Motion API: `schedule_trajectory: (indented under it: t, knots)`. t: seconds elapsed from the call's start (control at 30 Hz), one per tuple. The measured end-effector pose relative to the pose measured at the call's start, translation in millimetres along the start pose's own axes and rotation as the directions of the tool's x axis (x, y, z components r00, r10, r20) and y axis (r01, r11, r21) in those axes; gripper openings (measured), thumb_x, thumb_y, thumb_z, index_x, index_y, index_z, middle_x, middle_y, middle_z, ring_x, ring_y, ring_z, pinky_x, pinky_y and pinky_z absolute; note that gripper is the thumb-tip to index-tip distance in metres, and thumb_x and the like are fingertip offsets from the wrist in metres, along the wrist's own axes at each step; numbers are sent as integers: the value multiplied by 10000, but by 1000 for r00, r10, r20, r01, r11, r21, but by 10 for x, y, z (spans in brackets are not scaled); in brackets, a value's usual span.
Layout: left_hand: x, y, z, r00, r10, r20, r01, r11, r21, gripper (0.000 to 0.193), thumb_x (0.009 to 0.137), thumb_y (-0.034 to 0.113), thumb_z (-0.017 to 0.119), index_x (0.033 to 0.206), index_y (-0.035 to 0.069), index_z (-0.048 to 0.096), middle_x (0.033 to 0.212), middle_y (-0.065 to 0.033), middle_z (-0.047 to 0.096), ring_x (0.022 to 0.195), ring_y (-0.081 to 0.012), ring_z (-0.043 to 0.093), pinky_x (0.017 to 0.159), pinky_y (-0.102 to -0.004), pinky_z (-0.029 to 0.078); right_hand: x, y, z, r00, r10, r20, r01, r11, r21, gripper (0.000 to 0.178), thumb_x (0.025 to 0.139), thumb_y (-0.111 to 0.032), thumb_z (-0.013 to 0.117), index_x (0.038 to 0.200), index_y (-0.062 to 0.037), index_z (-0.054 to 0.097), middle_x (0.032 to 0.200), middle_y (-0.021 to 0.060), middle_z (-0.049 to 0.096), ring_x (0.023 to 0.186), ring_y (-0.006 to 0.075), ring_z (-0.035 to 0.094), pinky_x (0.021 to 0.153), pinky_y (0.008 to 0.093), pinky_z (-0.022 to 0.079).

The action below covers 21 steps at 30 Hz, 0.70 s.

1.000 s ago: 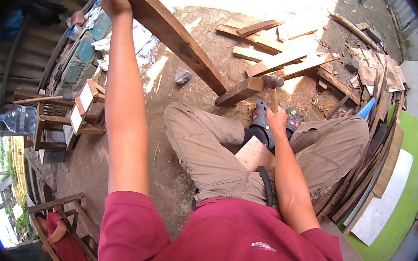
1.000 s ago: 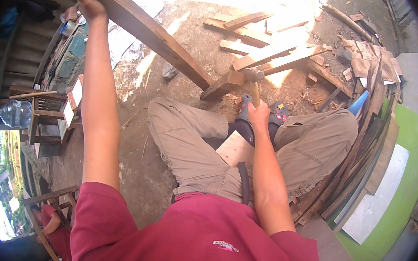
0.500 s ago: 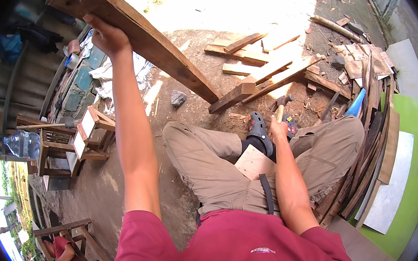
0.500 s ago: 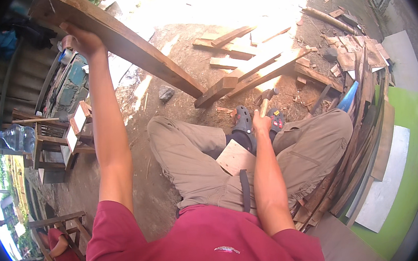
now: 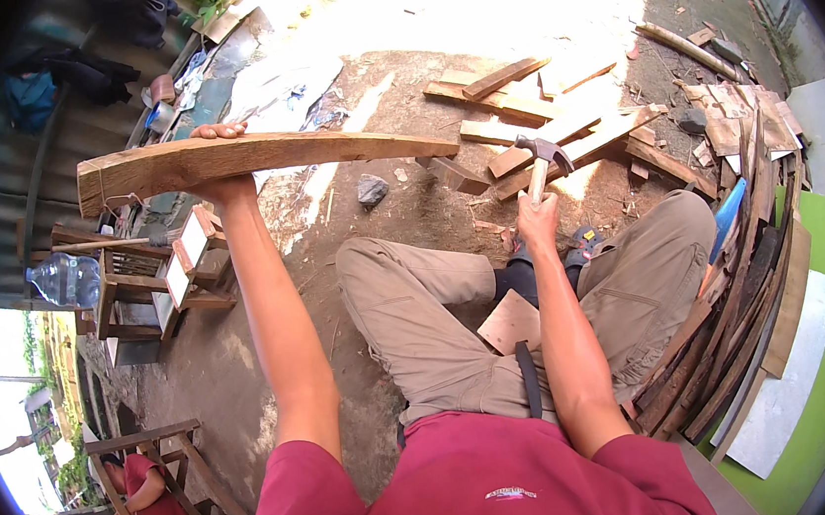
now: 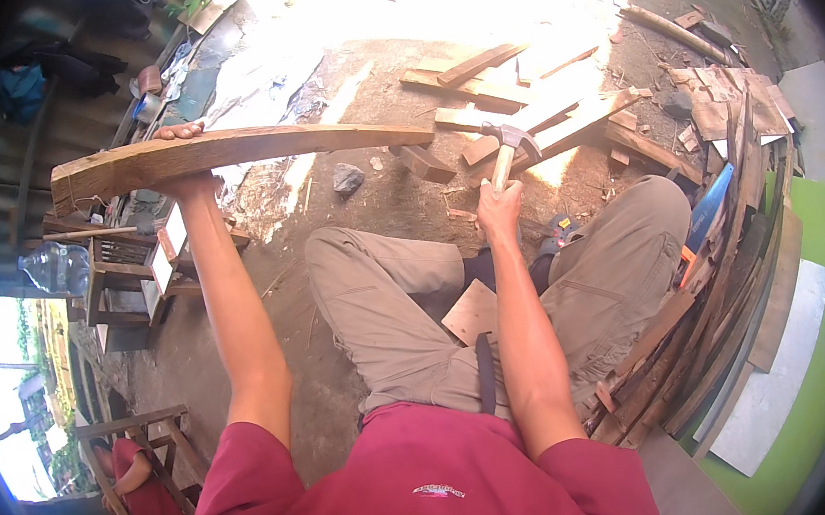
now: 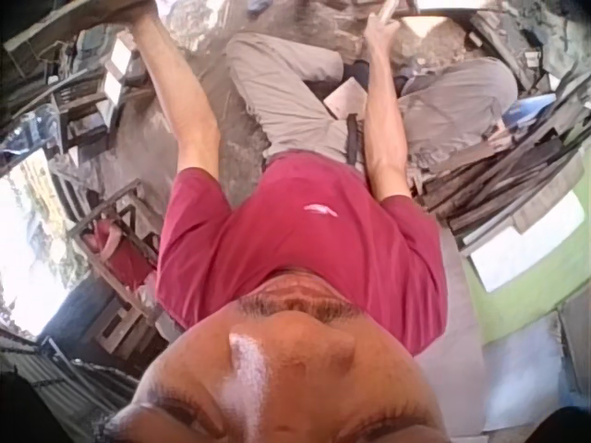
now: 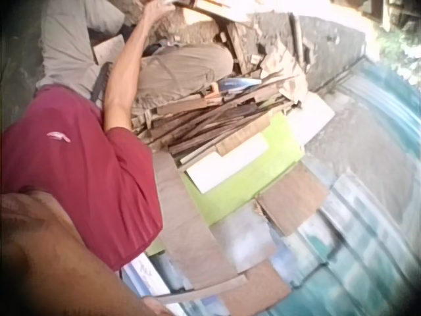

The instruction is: The person sits on the ground and repeatedly strikes wooden planks with a hammer to break them into smaller pieces. They handle multiple planks, positioning them and striking them until they split.

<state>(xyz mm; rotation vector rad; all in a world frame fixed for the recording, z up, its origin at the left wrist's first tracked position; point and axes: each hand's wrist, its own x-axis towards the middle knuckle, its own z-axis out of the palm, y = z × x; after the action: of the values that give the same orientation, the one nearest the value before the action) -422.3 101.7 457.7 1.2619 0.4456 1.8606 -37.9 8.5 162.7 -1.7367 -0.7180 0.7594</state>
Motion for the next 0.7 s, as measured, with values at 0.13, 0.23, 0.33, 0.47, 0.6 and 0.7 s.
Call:
schedule_trajectory:
  t: [0.13,0.23,0.33,0.47,0.6,0.7]
  knots:
    - [181,-11,-250,998,-56,35,58,996,-74,776,833,789,345,849,51,586,735,-128,603,682,-287,596,760,-414,482,-45,-28,150,993,-88,83,97,989,-109,393,909,-330,683,967,18,508,832,233,631,808,387,655,721,483,496]
    - [336,-31,-317,977,-83,197,111,984,-136,617,893,678,448,871,75,575,748,-109,596,715,-267,590,781,-396,470,-197,-231,184,981,-176,87,173,984,35,401,936,-351,670,946,7,488,730,157,597,651,272,638,607,438,498]
    - [600,-88,-350,907,-124,403,189,974,-124,314,967,401,527,878,102,558,767,-90,597,749,-247,577,818,-370,439,-208,-310,250,737,241,632,-523,795,308,183,964,-156,609,914,-58,463,675,32,531,497,107,500,405,263,411]
    - [748,-241,-280,895,-135,425,206,971,-124,271,970,351,524,869,102,551,754,-77,581,745,-227,561,815,-361,431,-96,-100,180,628,379,680,-618,774,139,201,974,-190,611,909,-39,493,663,-1,476,497,90,463,407,256,396]
    - [573,-161,-522,928,-123,352,184,972,-147,234,981,310,516,872,106,552,744,-73,571,750,-220,542,823,-358,419,359,-521,-81,762,376,527,-543,815,204,384,1035,-406,532,911,-44,493,685,3,496,479,71,432,381,239,376]
    - [289,158,-770,955,-102,278,143,981,-133,255,986,338,526,873,112,556,740,-64,575,735,-212,536,803,-350,408,1073,-1242,-264,928,115,353,-274,855,441,533,1073,-515,312,1058,-1,451,698,4,467,506,77,427,401,240,358]
